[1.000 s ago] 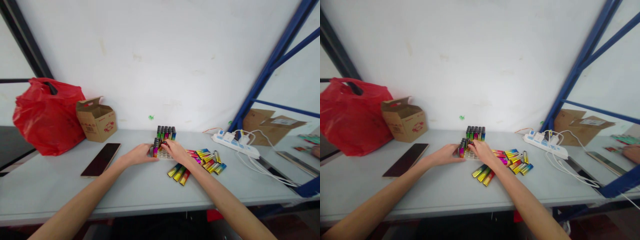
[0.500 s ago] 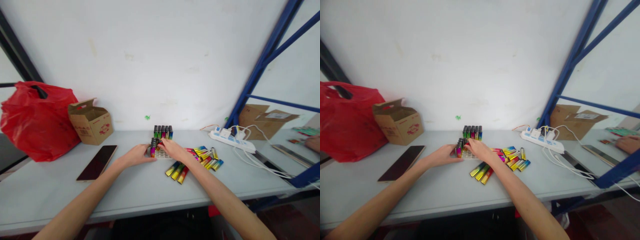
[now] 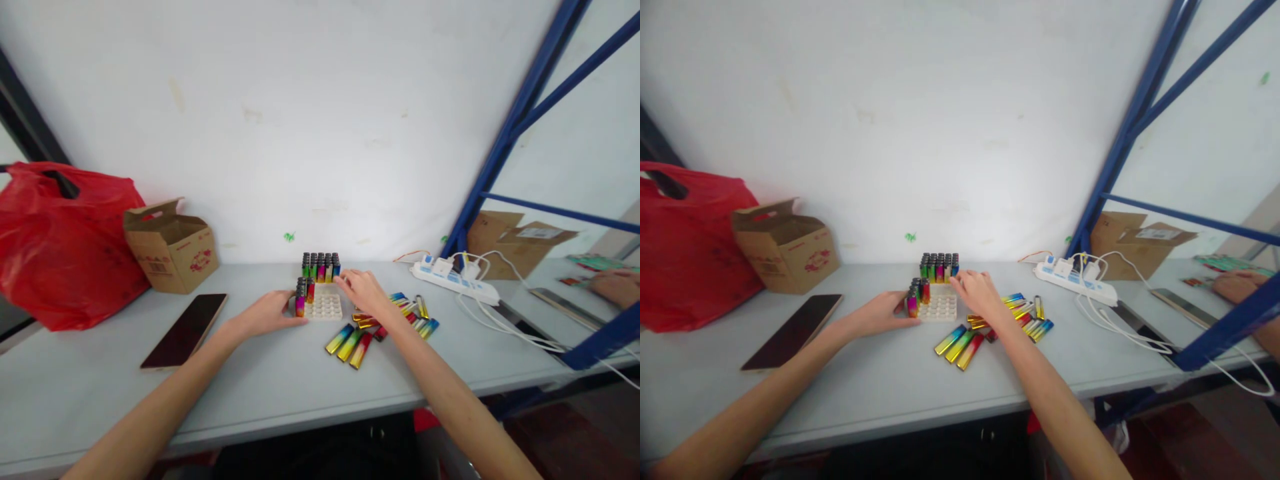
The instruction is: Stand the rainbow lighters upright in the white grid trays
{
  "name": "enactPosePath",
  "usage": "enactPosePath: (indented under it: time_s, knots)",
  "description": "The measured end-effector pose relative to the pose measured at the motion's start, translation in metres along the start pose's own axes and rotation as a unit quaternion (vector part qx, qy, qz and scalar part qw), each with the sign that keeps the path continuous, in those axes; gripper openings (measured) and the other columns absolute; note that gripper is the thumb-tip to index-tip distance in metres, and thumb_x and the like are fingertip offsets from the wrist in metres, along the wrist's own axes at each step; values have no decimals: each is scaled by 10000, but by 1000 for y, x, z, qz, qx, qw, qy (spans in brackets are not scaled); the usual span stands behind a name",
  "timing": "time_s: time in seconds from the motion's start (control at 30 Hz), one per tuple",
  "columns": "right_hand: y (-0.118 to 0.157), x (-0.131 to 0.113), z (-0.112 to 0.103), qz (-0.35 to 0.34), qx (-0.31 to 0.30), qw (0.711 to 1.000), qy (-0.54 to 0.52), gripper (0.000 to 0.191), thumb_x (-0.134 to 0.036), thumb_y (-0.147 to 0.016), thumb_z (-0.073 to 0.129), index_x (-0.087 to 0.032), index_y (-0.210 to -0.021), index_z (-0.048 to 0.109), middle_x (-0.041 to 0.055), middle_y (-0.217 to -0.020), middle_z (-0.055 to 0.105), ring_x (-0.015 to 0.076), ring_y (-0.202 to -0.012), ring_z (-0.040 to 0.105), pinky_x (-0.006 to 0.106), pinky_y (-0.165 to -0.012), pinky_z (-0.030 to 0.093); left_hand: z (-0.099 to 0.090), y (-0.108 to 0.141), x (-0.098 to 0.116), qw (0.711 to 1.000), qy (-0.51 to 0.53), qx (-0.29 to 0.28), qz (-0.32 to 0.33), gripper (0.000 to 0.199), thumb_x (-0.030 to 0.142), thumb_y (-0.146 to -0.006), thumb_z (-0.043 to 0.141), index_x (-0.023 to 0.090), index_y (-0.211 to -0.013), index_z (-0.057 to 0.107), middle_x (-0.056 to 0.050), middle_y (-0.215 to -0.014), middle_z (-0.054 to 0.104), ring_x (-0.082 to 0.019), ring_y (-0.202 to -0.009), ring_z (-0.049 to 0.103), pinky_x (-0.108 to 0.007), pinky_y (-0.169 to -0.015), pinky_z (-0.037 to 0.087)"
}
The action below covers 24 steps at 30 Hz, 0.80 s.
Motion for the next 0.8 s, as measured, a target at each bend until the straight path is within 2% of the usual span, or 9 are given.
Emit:
enactPosePath:
  time_s: [0.1,0.23,0.3,0.4,0.47,0.57,0.7,0.8]
  knots:
    - [16,41,-27,109,-16,992,55,308,-389,-1058,452,-183,-1079,680,110,-1010,760,235,-919,690,329,-826,433,-1,1,2,1000,0,4,-4,567,690,-785,638,172,-1016,648,-76,-908,704,-240,-771,625,-309,-675,429]
    - [62,109,-56,240,-34,960,136,278,-286,-1029,475,-156,-1180,668,148,-1041,758,258,-980,702,325,-823,442,-1,1,3,1000,-6,-1,-5,607,698,-797,625,153,-1060,655,-110,-968,716,-270,-826,646,-329,-709,449]
    - [88,138,-58,287,-39,942,171,307,-269,-1009,518,-123,-1247,645,179,-1075,750,276,-1025,703,334,-854,448,-1,1,3,1000,-9,-6,-5,611,703,-809,609,146,-1057,652,-108,-947,715,-269,-803,648,-332,-700,447]
    - [114,166,-46,303,-69,936,163,393,-365,-994,568,-86,-1257,650,196,-1077,753,301,-1072,699,345,-876,466,-1,2,4,1000,-10,-4,-4,616,708,-810,604,151,-1071,652,-102,-951,718,-264,-803,652,-324,-702,447]
    - [119,174,-35,296,-88,940,147,375,-378,-996,557,-103,-1217,683,183,-1082,760,299,-1066,705,348,-882,475,-1,2,4,1000,-6,-3,-6,609,706,-801,614,160,-1068,656,-97,-956,719,-258,-807,650,-316,-702,446]
    - [111,176,-28,293,-95,941,143,336,-321,-994,537,-103,-1189,702,180,-1086,765,296,-1071,707,357,-909,479,-1,3,4,1000,-1,1,-8,606,715,-785,627,165,-1039,656,-91,-932,715,-247,-789,637,-312,-686,436]
    - [83,171,-34,275,-93,948,129,221,-233,-919,594,-102,-1021,740,206,-1040,765,307,-1046,708,363,-915,484,-1,3,5,1000,-2,5,-9,600,712,-787,628,162,-1025,647,-91,-912,705,-243,-765,626,-316,-664,423]
    - [55,160,-37,249,-83,959,107,209,-212,-937,530,-116,-916,715,197,-971,762,276,-966,724,338,-865,498,-1,3,4,1000,1,10,-9,584,714,-777,636,171,-993,648,-87,-908,704,-246,-764,625,-316,-655,421]
Point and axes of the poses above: each hand's wrist, its own y-axis away from the middle knuckle, its own z-axis out of the palm, x = y × z, the point moved 1 cm from there along -y, towards the middle knuckle
